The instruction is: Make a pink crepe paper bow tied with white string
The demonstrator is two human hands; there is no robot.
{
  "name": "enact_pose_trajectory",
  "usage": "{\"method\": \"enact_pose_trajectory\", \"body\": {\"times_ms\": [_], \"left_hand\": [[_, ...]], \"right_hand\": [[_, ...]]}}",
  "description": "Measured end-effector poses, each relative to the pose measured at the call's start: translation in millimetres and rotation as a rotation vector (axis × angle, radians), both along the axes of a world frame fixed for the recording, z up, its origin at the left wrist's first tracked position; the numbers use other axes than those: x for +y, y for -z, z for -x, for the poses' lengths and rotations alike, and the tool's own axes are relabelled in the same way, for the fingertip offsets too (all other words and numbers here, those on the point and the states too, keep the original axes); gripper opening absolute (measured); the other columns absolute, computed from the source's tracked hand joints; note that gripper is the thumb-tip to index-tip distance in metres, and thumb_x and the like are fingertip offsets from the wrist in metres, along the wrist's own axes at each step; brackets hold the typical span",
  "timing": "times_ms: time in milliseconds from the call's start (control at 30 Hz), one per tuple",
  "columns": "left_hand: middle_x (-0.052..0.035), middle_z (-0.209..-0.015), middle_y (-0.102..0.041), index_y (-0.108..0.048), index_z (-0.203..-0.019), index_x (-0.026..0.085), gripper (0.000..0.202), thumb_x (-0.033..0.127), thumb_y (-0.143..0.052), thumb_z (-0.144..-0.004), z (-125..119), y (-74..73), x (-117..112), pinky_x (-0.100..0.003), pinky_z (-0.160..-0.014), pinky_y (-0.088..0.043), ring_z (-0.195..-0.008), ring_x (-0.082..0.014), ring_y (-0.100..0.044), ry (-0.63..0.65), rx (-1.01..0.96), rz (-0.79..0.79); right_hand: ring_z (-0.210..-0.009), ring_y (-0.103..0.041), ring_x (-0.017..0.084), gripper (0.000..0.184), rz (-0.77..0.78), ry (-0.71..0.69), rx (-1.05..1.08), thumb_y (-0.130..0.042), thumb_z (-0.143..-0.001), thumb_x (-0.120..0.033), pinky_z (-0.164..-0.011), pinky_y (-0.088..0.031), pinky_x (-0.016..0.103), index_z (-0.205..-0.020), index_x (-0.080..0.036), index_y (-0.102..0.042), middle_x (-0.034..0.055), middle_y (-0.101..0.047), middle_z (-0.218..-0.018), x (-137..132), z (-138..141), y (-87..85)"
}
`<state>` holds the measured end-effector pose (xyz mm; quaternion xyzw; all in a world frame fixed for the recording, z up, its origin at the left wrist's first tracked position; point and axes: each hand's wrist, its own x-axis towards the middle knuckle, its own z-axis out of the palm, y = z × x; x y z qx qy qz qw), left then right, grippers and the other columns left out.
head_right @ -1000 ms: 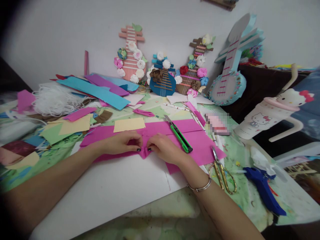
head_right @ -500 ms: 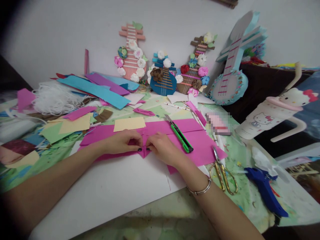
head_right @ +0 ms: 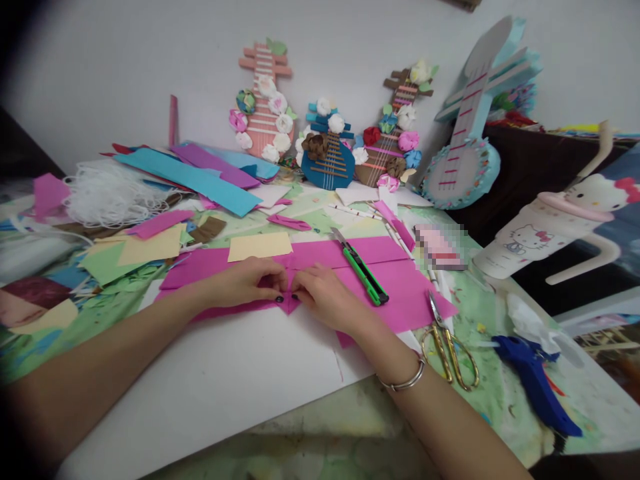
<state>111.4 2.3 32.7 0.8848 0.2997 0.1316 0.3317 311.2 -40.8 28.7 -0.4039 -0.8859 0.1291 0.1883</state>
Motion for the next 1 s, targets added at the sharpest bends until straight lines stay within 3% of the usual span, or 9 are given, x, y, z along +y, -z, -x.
{"method": "enact_pose_trajectory", "body": {"times_ms": [1000], "left_hand": [[0.0005,-0.075,-0.060,-0.062,-0.076,0.015,0.006,0.014,-0.057,-0.075,-1.5,2.0,-0.2,-0.021,-0.061,-0.039,-0.066,-0.0102,-0.052,0.035,-0.004,-0.091]], "right_hand": [[-0.082,-0.053,0.016,0.016,0.053,0.016,0.027,-0.048,-0.085,-0.006,-0.074,-0.040,0.029,-0.087,-0.016,-0.061,0.0048,-0.062,-0.085,0.7,0.5,1.1]]}}
